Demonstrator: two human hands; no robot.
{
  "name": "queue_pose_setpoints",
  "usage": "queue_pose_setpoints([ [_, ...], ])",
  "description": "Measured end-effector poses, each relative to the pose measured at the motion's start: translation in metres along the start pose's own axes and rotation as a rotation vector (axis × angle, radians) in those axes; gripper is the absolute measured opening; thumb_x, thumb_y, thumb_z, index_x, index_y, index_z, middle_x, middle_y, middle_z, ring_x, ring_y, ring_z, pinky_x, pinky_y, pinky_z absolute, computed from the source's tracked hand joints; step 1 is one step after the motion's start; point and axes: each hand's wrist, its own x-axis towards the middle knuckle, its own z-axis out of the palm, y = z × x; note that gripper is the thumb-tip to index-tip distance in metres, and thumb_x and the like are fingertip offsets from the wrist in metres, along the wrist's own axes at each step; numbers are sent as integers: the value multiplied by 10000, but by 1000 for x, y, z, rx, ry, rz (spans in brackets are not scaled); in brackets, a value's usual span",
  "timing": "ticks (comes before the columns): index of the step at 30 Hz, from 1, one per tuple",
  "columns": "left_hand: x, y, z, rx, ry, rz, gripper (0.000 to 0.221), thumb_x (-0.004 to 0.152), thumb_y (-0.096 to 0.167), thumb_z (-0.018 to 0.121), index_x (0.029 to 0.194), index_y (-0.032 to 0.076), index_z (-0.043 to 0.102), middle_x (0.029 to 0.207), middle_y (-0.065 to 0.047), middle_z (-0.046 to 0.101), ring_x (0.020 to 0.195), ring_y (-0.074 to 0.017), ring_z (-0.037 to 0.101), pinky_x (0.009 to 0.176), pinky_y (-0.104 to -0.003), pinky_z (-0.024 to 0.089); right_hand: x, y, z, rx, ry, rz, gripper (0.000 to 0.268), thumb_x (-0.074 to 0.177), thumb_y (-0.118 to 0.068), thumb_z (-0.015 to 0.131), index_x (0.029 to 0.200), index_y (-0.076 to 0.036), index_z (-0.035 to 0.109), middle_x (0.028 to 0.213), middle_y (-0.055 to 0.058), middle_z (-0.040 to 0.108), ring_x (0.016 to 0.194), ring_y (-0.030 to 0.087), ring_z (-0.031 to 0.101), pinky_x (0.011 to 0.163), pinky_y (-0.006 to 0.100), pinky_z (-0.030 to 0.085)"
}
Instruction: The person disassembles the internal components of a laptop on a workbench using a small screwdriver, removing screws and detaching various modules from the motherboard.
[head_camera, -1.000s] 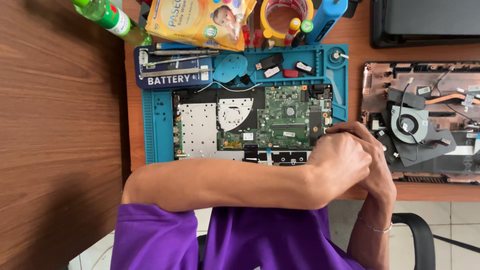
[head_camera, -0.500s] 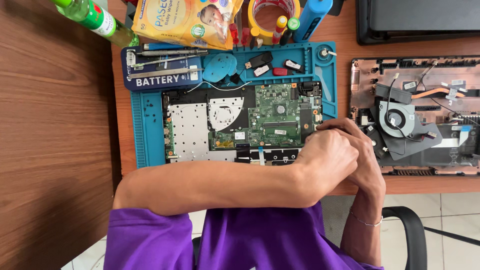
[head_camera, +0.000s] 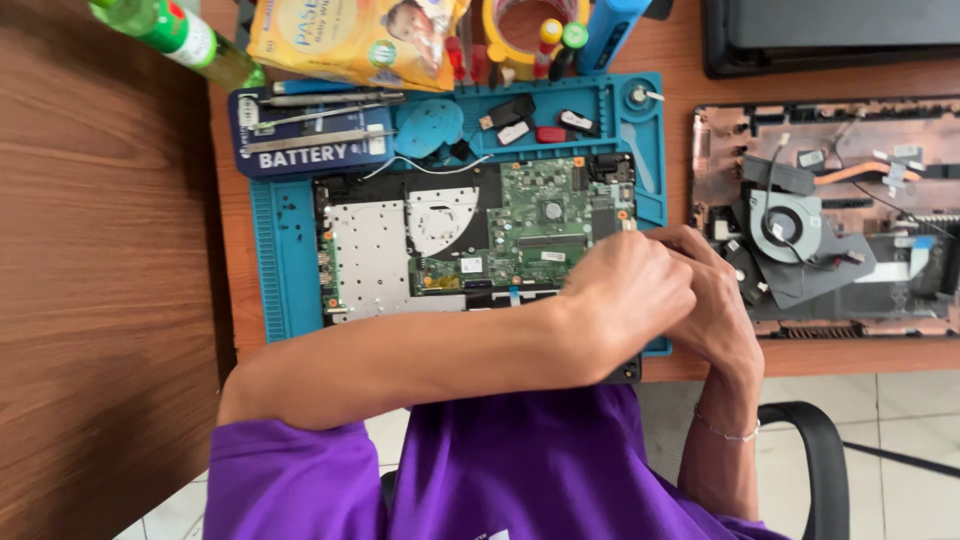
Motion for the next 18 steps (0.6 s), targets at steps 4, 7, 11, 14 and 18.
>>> queue_pose_setpoints([
  [4, -8, -18, 4, -75, 88, -11, 46, 787, 134, 725, 773, 144, 768, 832, -40, 758, 836, -213, 752, 694, -353, 570, -1, -4, 4, 14, 26, 57, 379, 698, 14, 740, 1076, 13, 718, 1202, 94, 697, 1061, 272, 705, 878, 358, 553],
  [7, -14, -27, 7, -125, 114, -28, 63, 793, 138, 721, 756, 107, 762, 814, -80, 749, 813, -244, 755, 637, -372, 586, 0, -7, 0, 36, -14, 95, 366, 685, 8, 775, 1048, -6, 729, 1210, 85, 689, 1018, 253, 704, 819, 350, 554],
  [11, -30, -41, 12, -168, 196, -24, 81, 801, 131, 710, 739, 104, 756, 767, -113, 737, 758, -283, 751, 614, -406, 582, 3, -10, 1, 12, 9, -57, 279, 733, -52, 830, 998, -50, 744, 1240, 78, 674, 1130, 262, 672, 969, 376, 558],
  [14, -46, -50, 16, -200, 223, -75, 75, 847, 124, 686, 834, 88, 750, 780, -115, 733, 749, -290, 747, 606, -415, 580, 3, -14, 3, 4, 28, -84, 239, 759, -91, 853, 987, -110, 782, 1231, 65, 670, 1164, 264, 641, 968, 384, 561],
  [18, -75, -52, 19, -385, 303, -190, 183, 934, 238, 675, 914, 58, 702, 843, -93, 718, 750, -315, 721, 625, -451, 558, 4, -20, 5, -15, 35, -63, 235, 761, -93, 865, 984, -136, 802, 1233, 56, 671, 1175, 257, 626, 934, 397, 534],
])
